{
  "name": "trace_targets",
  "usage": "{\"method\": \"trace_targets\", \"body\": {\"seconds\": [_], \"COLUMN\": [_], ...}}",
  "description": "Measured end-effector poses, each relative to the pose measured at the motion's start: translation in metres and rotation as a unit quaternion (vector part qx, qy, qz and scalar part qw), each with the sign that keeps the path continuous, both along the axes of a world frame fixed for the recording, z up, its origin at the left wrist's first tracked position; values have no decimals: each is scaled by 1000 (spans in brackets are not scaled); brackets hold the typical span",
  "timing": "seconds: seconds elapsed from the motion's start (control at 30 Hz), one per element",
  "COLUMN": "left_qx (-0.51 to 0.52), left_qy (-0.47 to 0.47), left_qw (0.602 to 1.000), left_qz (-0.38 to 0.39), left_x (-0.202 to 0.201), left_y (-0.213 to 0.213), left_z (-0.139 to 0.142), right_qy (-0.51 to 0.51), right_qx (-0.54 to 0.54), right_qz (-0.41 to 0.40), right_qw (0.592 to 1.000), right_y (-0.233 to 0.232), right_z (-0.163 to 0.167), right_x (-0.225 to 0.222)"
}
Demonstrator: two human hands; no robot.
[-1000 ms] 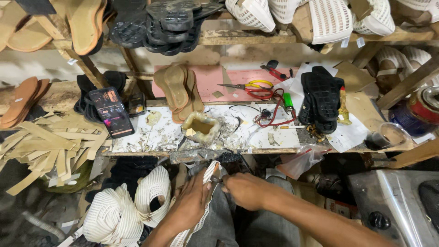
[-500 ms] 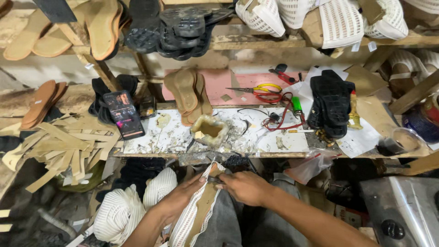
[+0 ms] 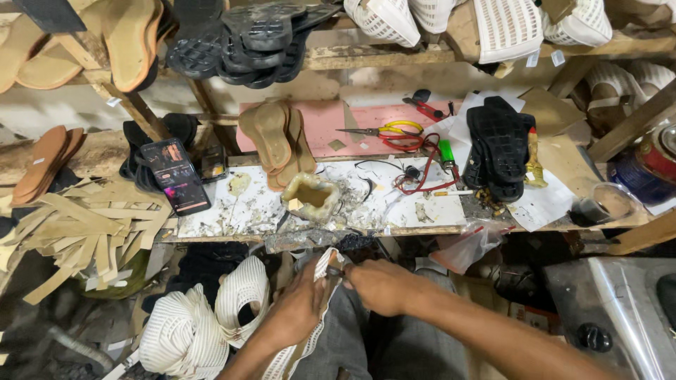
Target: The person sits at a cluttered workbench and trims excess material from a white mesh shoe upper mounted on a last, using scissors and a small blade. They turn the shoe repeatedly to trim around the sole edge, tap the sole with a hammer, and fit a white elastic strap around the shoe before setting it down.
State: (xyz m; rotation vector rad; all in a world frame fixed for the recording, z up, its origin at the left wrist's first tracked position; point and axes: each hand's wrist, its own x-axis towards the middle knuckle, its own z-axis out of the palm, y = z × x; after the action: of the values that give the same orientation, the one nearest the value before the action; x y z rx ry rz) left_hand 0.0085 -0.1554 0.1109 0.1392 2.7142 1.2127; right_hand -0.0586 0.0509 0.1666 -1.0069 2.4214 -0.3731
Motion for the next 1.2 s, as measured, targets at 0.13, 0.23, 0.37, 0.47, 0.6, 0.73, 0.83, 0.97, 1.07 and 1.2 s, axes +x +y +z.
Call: {"method": "trace_targets", "body": {"seconds": [0.13, 0.23, 0.37, 0.47, 0.6, 0.73, 0.83, 0.97, 1.07, 1.2], "left_qx": [-53, -36, 191, 366, 378, 206, 52, -35, -98, -19], "left_qy": [-13, 20, -130, -309, -333, -120, 5, -19, 7, 28], "left_qw": [999, 999, 973, 868, 859, 971, 999, 999, 995, 999], "left_qz": [6, -13, 0, 129, 86, 18, -7, 34, 19, 12], "left_x": [3, 2, -1, -14, -22, -18, -11, -1, 1, -1], "left_y": [11, 8, -19, -32, -39, -28, -16, 1, 9, 4], "left_z": [9, 14, 18, 16, 12, 3, -1, 1, 5, 8], "right_qy": [30, 42, 56, 46, 70, 123, 118, 28, 32, 62], "right_qx": [45, 46, -64, -89, -121, -65, -47, -47, 29, 30], "right_qz": [53, 47, -27, -20, 8, 17, -17, -10, 17, 40], "right_qw": [997, 997, 996, 995, 990, 990, 992, 998, 999, 997], "right_y": [-3, -7, -8, -9, -7, -2, 0, 0, -4, -10], "right_z": [9, 8, -5, -14, -19, -19, -18, -12, -5, 1], "right_x": [-8, -5, 9, 10, 3, 4, 9, 4, -2, -1]}}
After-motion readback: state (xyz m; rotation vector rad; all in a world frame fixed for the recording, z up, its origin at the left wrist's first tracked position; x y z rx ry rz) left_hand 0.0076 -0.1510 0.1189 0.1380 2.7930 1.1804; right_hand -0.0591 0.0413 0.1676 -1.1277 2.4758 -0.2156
